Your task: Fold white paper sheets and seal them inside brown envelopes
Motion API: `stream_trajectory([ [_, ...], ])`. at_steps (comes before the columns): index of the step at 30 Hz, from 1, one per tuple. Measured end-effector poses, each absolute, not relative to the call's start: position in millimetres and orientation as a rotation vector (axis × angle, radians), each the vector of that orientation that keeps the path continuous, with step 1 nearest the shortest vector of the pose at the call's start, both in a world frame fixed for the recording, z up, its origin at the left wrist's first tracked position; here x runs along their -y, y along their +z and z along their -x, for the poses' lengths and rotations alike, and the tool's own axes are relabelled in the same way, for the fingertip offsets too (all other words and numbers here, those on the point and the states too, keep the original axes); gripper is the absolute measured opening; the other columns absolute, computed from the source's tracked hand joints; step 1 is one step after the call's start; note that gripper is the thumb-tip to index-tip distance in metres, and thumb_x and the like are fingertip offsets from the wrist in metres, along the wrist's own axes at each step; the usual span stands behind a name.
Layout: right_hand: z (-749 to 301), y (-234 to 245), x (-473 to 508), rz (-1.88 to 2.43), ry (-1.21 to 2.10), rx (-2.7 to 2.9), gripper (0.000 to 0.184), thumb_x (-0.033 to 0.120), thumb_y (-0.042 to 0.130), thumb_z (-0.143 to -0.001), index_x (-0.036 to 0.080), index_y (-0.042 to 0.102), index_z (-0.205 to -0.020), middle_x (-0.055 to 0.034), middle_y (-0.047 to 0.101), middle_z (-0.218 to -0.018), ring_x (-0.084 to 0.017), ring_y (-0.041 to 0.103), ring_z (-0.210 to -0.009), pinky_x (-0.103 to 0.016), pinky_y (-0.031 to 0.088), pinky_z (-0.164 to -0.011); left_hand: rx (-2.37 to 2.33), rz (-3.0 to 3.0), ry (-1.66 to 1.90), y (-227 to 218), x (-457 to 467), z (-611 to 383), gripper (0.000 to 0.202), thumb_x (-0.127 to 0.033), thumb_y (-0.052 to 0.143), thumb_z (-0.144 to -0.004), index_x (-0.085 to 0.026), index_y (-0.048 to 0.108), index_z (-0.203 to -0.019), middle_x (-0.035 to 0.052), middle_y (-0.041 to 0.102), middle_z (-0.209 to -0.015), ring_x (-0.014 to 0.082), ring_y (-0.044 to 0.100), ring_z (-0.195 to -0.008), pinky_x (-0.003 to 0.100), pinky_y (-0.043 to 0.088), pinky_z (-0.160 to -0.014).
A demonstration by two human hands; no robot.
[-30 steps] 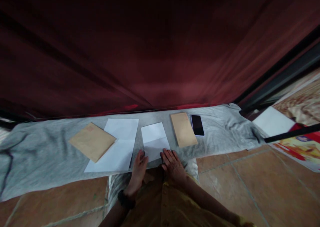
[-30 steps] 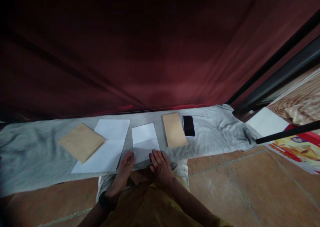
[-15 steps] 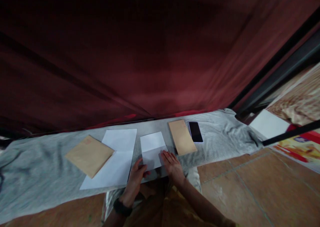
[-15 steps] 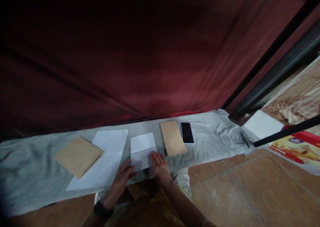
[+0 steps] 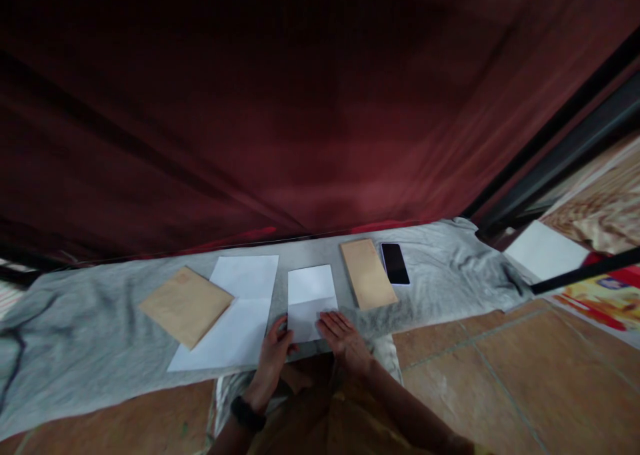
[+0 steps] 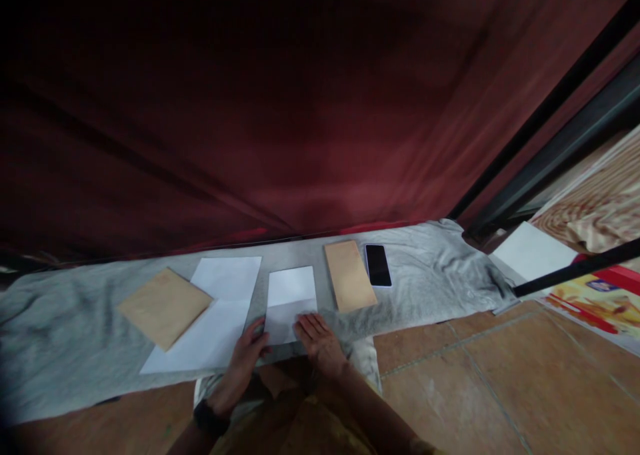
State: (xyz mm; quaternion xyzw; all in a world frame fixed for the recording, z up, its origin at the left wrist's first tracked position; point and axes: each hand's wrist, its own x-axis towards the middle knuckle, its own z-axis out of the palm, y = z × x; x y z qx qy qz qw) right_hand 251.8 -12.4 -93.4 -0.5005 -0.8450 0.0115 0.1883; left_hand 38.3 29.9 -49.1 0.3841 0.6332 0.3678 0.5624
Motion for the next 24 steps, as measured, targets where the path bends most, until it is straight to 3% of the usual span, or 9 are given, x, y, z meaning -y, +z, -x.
stream_trajectory([
  [6, -245, -98, 12, 1.435, 0.112, 2.370, 0.046, 0.017, 0.053, -0.096, 0.017, 0.053, -0.142, -0.0106, 0.054, -0.147, -0.023, 0.053, -0.132, -0.041, 0.040, -0.117, -1.572, -0.990, 0.870, -61, -39, -33, 0.055, -0.034, 0.064, -0.070, -0.014, 0.060, -0.121, -0.0008, 0.067, -0.074, 0.0128, 0.059, -0.049, 0.027, 0.050, -0.050],
  [12, -252, -101, 13, 1.423, 0.158, 2.399, 0.043, 0.017, 0.056, -0.093, 0.017, 0.059, -0.136, -0.0106, 0.056, -0.145, -0.022, 0.054, -0.130, -0.037, 0.043, -0.114, -1.609, -1.036, 0.866, -66, -33, -31, 0.056, -0.047, 0.068, -0.070, -0.014, 0.064, -0.114, 0.0036, 0.070, -0.081, 0.0165, 0.064, -0.054, 0.030, 0.053, -0.051],
  [15, -257, -102, 15, 1.430, 0.166, 2.399, 0.044, 0.015, 0.058, -0.092, 0.017, 0.059, -0.136, -0.0102, 0.057, -0.144, -0.021, 0.053, -0.131, -0.037, 0.043, -0.114, -1.649, -1.096, 0.840, -68, -28, -29, 0.051, -0.046, 0.062, -0.075, -0.013, 0.064, -0.114, 0.0069, 0.070, -0.089, 0.0190, 0.067, -0.061, 0.033, 0.056, -0.054],
  [17, -259, -102, 16, 1.429, 0.171, 2.408, 0.045, 0.013, 0.058, -0.091, 0.017, 0.059, -0.136, -0.0103, 0.057, -0.144, -0.021, 0.053, -0.131, -0.037, 0.042, -0.115, -1.701, -1.267, 0.809, -68, -22, -27, 0.043, -0.040, 0.056, -0.081, -0.015, 0.065, -0.114, 0.0091, 0.071, -0.095, 0.0225, 0.070, -0.073, 0.038, 0.059, -0.064],
  [20, -259, -101, 17, 1.424, 0.174, 2.395, 0.045, 0.011, 0.057, -0.090, 0.017, 0.060, -0.135, -0.0103, 0.058, -0.143, -0.021, 0.053, -0.131, -0.039, 0.042, -0.115, -1.770, -1.727, 0.822, -65, -12, -29, 0.035, -0.031, 0.047, -0.091, -0.018, 0.065, -0.118, 0.0115, 0.069, -0.111, 0.0265, 0.068, -0.101, 0.047, 0.056, -0.092],
  [24, -256, -107, 19, 1.411, 0.152, 2.319, 0.042, 0.008, 0.053, -0.092, 0.016, 0.060, -0.133, -0.0108, 0.059, -0.141, -0.021, 0.055, -0.129, -0.040, 0.043, -0.114, -1.599, -2.290, 0.752, -64, -13, -63, 0.044, -0.030, 0.039, -0.099, -0.022, 0.049, -0.141, 0.0108, 0.051, -0.148, 0.0243, 0.047, -0.138, 0.045, 0.044, -0.112],
])
